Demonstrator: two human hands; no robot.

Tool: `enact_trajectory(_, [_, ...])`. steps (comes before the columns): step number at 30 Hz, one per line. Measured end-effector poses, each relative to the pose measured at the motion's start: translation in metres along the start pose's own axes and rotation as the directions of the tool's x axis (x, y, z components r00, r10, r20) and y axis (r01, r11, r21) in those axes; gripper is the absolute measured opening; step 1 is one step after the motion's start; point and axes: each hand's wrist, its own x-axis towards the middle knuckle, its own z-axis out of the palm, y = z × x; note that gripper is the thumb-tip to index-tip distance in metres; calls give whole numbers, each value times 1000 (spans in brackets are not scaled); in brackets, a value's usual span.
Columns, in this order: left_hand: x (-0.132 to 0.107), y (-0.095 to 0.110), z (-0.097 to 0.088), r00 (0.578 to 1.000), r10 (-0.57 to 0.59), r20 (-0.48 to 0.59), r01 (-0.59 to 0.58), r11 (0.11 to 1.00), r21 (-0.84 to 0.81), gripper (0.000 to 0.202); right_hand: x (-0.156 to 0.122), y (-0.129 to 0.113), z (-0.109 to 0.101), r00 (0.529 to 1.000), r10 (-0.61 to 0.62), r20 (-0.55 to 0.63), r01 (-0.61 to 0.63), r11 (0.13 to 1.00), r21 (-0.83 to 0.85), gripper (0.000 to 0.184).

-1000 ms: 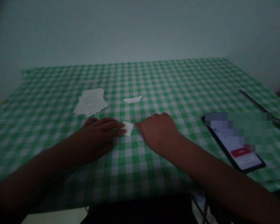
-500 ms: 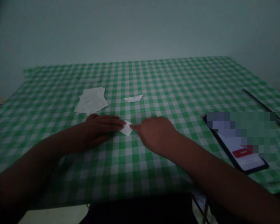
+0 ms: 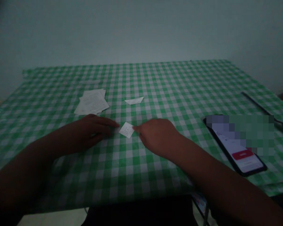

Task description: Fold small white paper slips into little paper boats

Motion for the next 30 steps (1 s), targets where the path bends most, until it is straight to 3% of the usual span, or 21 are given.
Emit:
enact_trajectory(6, [11,-4,18,988,2,-157,7,998,56,32,-1,-2,1,1000,-14,-17,14,1000,3,42])
enact_trajectory(10, [18,-4,29,986,70,-152,-61,996,63,34,2,-2,3,999,-11,-35,13,999,51,38])
enact_trajectory(17, [23,-1,34,982,69,-176,-39,984,173,27,11,1,-2,974,90,-210,-48,979,197,24])
enact_trajectory(21, [23,-1,35,975,111,-195,-67,973,219,28,12,3,-4,965,133,-225,-75,966,247,27])
enact_trajectory(30, [22,1,31,939,148,-311,-144,989,35,23,11,3,-4,962,163,-220,-90,947,307,28])
